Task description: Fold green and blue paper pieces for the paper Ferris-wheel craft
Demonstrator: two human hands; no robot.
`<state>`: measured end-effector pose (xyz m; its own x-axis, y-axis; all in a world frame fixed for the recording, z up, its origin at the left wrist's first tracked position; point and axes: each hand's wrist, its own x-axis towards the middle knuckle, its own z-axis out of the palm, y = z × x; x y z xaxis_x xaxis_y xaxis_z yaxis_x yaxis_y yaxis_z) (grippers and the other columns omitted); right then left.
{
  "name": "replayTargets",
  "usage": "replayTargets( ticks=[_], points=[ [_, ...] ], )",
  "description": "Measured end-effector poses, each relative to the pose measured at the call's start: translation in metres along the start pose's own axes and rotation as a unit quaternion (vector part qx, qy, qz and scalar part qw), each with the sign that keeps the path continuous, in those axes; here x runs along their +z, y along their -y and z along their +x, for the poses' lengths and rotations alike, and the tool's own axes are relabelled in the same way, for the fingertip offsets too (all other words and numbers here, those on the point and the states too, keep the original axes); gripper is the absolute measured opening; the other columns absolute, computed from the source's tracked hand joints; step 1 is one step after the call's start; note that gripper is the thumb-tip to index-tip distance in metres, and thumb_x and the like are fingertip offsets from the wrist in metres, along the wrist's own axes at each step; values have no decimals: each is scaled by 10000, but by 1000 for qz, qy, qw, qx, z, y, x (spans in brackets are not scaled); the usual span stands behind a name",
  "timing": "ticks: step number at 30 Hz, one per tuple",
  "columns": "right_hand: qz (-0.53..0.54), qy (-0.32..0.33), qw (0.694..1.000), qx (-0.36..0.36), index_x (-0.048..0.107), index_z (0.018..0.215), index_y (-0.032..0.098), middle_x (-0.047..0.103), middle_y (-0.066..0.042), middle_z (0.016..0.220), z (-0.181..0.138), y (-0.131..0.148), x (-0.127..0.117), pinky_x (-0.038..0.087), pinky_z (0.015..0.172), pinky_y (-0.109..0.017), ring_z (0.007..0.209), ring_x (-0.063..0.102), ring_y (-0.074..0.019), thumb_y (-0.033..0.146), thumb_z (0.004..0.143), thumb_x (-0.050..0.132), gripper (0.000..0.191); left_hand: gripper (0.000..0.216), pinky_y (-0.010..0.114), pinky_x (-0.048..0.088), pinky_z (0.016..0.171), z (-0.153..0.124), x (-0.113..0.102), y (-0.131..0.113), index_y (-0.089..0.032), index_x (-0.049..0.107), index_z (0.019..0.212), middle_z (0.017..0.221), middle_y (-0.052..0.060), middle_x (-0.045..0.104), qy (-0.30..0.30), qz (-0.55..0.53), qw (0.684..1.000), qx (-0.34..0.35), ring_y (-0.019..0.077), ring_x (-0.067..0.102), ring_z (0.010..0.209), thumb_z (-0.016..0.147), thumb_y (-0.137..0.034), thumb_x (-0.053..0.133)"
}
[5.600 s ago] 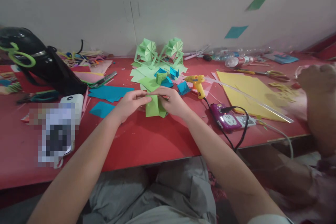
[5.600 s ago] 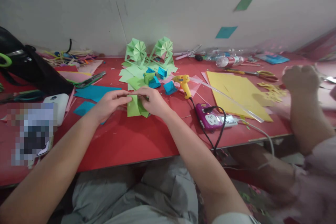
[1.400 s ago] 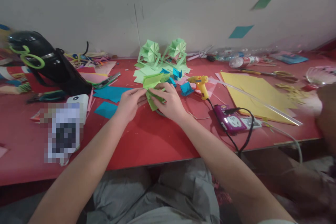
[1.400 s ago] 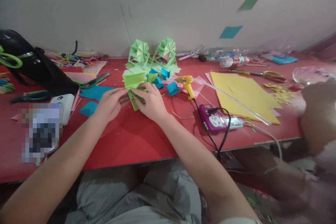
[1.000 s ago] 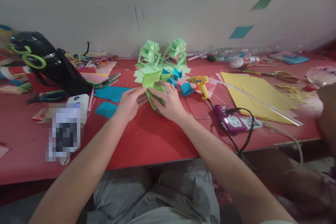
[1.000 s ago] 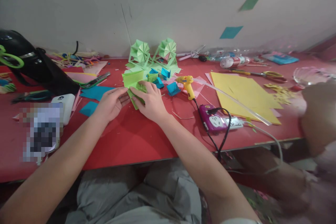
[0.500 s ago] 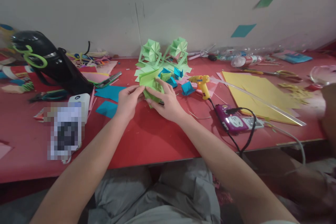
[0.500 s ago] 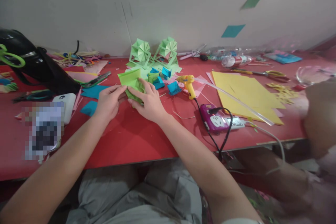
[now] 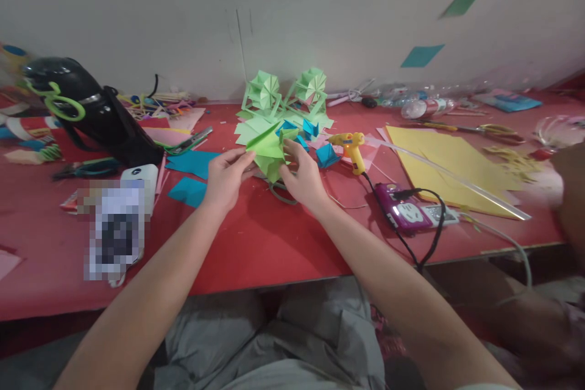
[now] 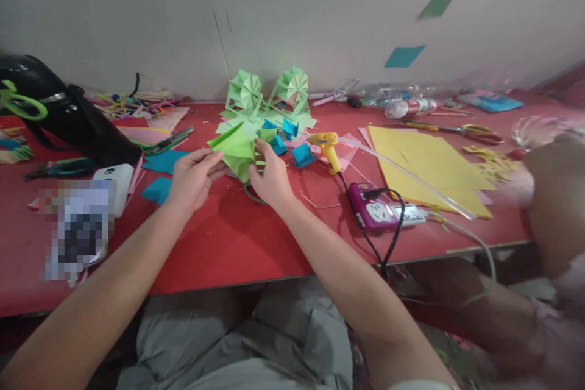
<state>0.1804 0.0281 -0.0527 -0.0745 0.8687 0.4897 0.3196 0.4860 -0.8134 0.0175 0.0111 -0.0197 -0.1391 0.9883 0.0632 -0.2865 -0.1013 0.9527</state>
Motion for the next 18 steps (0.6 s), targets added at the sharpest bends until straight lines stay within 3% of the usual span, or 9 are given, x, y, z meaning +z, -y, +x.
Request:
replayTargets(
  ticks=[5, 12, 15, 18],
  points=[
    [-5, -33, 999, -5, 559, 1295, 173, 695, -145, 1196, 4, -5, -3, 583, 815, -335, 1022, 687, -213, 139, 822, 504, 477, 243, 386, 595, 799, -4, 4, -1, -171, 645, 800, 835, 25, 721, 25, -22, 999, -29, 203, 712, 790, 643, -262, 807],
    [13, -76, 997, -23, 617, 1180, 169, 719, -114, 1124, 8, 2, -9, 568, 864, -355, 987, 682, -211, 77, 703, 480, 505, 337, 441, 597, 835, -7, 7, 7, -151, 659, 972, 966, 90, 735, 88, 14, 994, -58, 241, 725, 832, 676, -254, 784],
    [10, -80, 996, -24, 644, 1139, 173, 728, -92, 1102, 8, 4, -12, 556, 919, -372, 1023, 681, -214, 63, 658, 456, 528, 459, 440, 589, 851, -9, 4, 5, -177, 635, 1093, 1075, 96, 725, 120, 38, 991, -51, 271, 713, 944, 676, -255, 810],
    [30, -85, 996, -29, 685, 1072, 165, 739, -77, 1075, 10, 3, -16, 548, 937, -378, 1024, 686, -218, 62, 618, 438, 526, 549, 427, 563, 902, -10, -2, -4, -237, 614, 1208, 1255, 88, 675, 191, 35, 979, -58, 311, 642, 1143, 710, -359, 809]
  ],
)
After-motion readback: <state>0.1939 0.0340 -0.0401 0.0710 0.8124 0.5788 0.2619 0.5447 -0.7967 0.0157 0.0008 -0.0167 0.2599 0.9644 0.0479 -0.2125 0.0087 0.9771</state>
